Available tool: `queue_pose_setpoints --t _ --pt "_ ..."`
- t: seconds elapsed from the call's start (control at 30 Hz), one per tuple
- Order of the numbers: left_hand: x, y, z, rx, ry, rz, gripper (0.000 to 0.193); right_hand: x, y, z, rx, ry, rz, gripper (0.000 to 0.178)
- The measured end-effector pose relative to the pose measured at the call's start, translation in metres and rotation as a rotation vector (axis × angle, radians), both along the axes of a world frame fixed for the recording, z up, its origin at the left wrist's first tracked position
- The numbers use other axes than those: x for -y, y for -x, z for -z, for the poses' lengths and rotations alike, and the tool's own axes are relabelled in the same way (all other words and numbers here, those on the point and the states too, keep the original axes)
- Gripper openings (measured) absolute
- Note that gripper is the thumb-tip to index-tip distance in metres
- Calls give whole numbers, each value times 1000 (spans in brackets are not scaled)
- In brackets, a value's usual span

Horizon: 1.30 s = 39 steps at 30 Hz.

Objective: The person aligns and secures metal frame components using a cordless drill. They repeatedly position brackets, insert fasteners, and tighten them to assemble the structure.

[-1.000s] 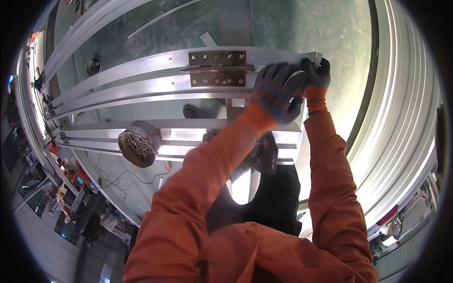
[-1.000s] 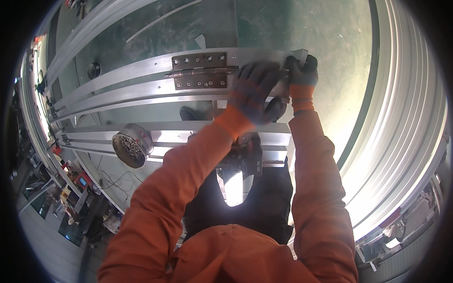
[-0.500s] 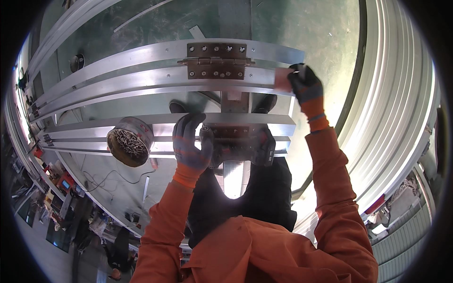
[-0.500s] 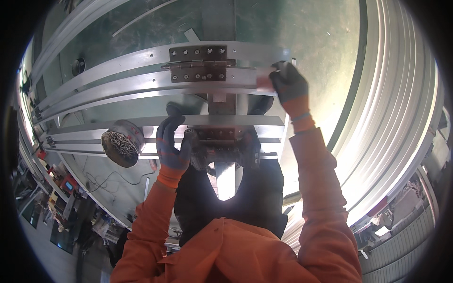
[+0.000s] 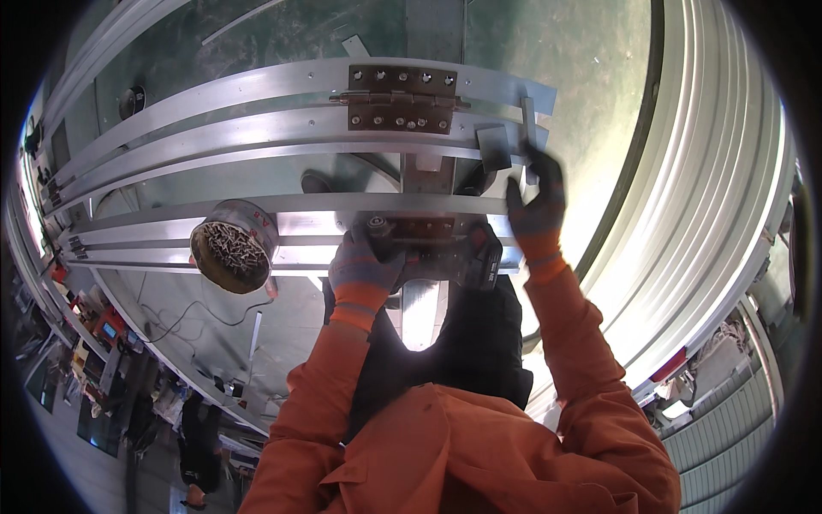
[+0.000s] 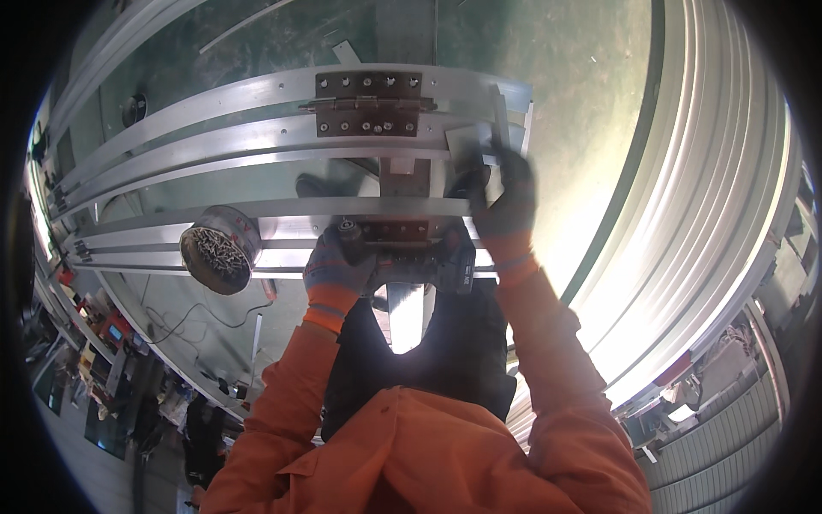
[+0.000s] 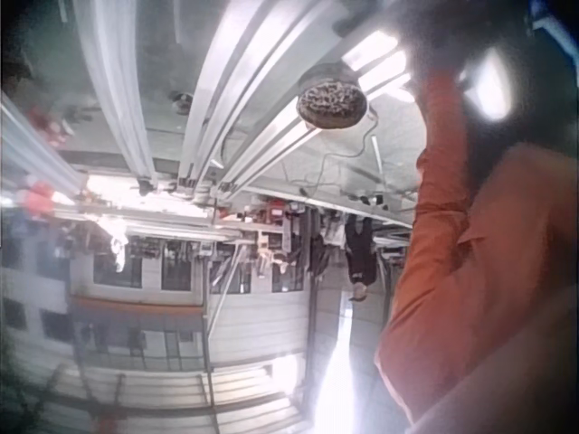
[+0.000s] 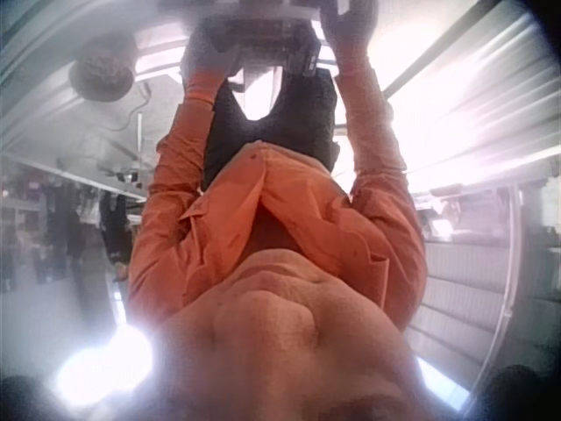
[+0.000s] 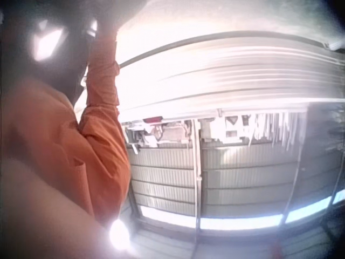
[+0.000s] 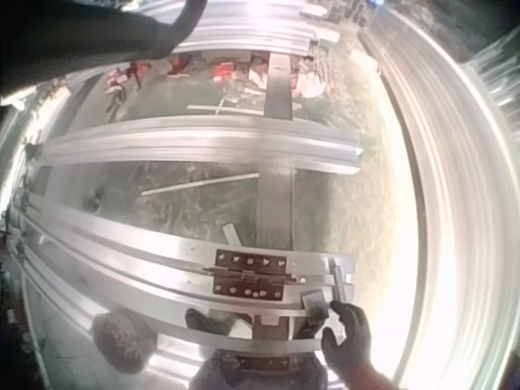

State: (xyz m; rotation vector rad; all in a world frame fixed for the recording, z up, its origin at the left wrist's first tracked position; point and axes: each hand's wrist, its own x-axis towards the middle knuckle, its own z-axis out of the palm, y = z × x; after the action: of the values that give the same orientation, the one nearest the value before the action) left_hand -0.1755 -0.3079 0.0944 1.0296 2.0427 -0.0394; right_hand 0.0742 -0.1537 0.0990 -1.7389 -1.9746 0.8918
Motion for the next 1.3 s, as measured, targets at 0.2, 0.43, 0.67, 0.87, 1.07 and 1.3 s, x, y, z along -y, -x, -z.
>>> queue_pose_setpoints --t 0.2,0.43,0.67,0.87,1.07,1.3 --pt "-13 -2 5 85 -3 -41 76 146 66 -1 257 341 -602 57" --pt "-26 12 -12 126 109 35 65 158 68 -1 353 377 -645 60" --pt "-133 101 -25 109 -335 129 45 46 72 -94 -102 510 -252 47" --pt "-204 149 78 -491 -646 451 64 -58 88 -50 -649 630 214 18" --pt "-204 146 87 -475 -528 493 66 -65 92 -31 -784 923 582 32" --pt "-206 144 80 -446 -474 497 67 -72 98 -36 -680 960 554 31"
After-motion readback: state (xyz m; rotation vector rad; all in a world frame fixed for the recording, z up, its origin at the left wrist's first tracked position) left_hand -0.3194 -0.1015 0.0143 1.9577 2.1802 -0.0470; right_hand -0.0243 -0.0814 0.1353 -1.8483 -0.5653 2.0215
